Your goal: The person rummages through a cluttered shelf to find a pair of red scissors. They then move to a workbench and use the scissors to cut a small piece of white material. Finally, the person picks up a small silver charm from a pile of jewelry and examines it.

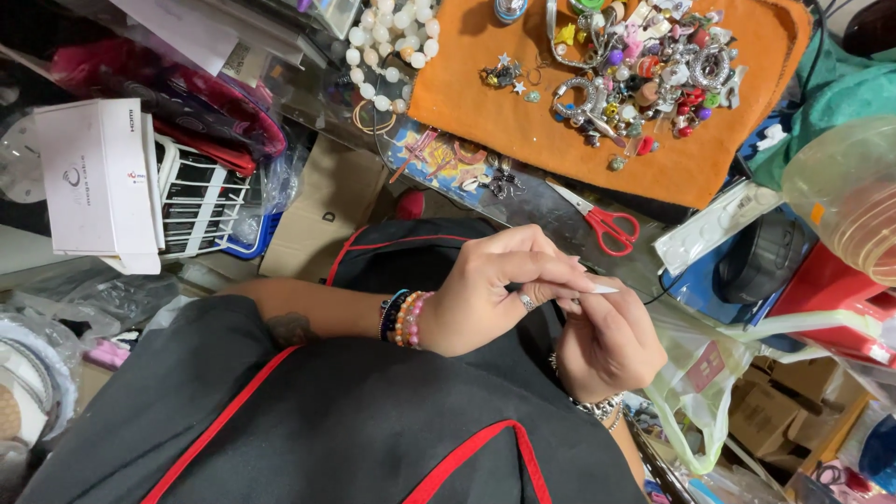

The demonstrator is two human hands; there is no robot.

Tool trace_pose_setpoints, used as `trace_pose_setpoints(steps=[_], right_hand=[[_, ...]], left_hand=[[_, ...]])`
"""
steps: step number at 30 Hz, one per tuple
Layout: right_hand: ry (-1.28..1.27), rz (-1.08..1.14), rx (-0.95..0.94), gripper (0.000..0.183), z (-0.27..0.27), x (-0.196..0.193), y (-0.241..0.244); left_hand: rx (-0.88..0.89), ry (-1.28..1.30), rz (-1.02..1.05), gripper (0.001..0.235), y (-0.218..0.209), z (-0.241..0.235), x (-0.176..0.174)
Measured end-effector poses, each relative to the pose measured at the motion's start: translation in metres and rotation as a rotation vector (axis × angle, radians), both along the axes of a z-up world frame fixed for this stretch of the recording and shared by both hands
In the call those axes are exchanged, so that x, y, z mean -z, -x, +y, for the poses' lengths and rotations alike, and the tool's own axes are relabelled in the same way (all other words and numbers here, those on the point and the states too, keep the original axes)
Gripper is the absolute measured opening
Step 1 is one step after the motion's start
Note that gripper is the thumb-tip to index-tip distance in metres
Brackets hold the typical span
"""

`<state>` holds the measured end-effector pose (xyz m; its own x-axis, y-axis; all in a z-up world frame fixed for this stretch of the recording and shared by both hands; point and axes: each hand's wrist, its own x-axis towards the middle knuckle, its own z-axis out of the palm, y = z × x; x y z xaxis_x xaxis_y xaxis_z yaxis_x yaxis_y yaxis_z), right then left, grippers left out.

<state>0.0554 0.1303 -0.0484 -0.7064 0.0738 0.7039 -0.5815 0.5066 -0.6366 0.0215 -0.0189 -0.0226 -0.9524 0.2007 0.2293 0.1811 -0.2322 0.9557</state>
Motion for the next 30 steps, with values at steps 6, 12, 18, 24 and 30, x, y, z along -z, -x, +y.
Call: trace_pose_setpoints(steps=[6,12,18,24,30], right_hand=[[0.052,-0.022,-0.002,0.019,-0.002,-0.005,0.001],[0.097,0.007,-0.011,0.018,-0.006,-0.011,0.003],[0.122,0.023,-0.028,0.018,-0.004,-0.012,0.001],[0.147,0.033,-0.074,0.016,-0.001,-0.015,0.003],[0.126,0.029,-0.068,0.019,0.002,-0.02,0.004]], left_hand=[[0.003,-0.024,0.01,0.011,0.0,0.002,-0.001],[-0.003,-0.021,0.058,0.014,0.0,0.004,-0.004],[-0.019,-0.056,0.106,0.014,-0.002,0.009,-0.013],[-0.027,-0.041,0.138,0.014,0.001,0.01,-0.022],[-0.013,-0.04,0.179,0.016,0.004,0.01,-0.017]])
